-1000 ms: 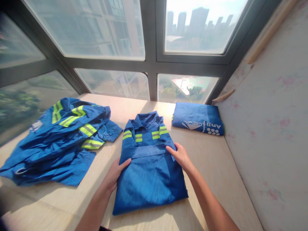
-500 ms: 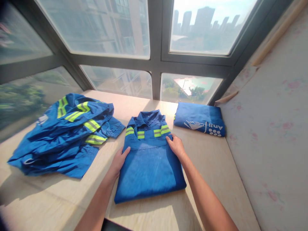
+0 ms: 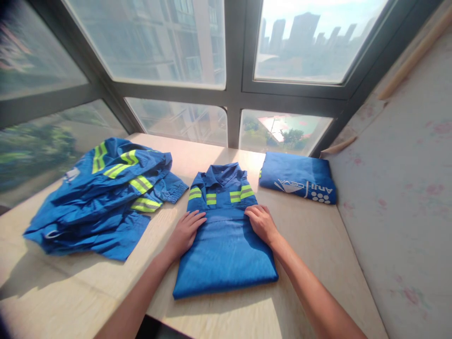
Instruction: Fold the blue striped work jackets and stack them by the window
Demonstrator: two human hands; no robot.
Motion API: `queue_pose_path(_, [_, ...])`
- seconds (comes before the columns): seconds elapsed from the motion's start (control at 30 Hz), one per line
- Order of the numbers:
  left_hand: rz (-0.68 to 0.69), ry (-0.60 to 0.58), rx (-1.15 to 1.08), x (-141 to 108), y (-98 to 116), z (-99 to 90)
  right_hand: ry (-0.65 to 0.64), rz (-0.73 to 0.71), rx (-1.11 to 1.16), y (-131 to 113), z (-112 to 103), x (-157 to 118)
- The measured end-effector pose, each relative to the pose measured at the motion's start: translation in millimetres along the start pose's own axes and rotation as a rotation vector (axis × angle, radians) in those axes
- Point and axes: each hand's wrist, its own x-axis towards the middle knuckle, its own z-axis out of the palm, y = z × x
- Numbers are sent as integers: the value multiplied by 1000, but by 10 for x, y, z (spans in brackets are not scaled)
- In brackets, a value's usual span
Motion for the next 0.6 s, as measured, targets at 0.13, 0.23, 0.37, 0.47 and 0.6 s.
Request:
queue_pose_path(0.13, [-4, -90, -82, -3, -132, -85, -34, -41, 166, 137, -109, -141])
queue_pose_path(0.23, [6, -139, -103, -17, -89, -132, -91, -81, 242, 146, -201, -264])
queue_pose_path(0.37, [24, -161, -97, -145, 121, -194, -151, -69, 236, 49, -351, -459])
queue_pose_path(0.47, [48, -183, -109, -283, 305, -254, -157, -45, 195, -86, -454, -635])
queue_pose_path(0.6, [41, -198, -162, -316, 478, -316, -164, 69, 124, -266, -540, -686])
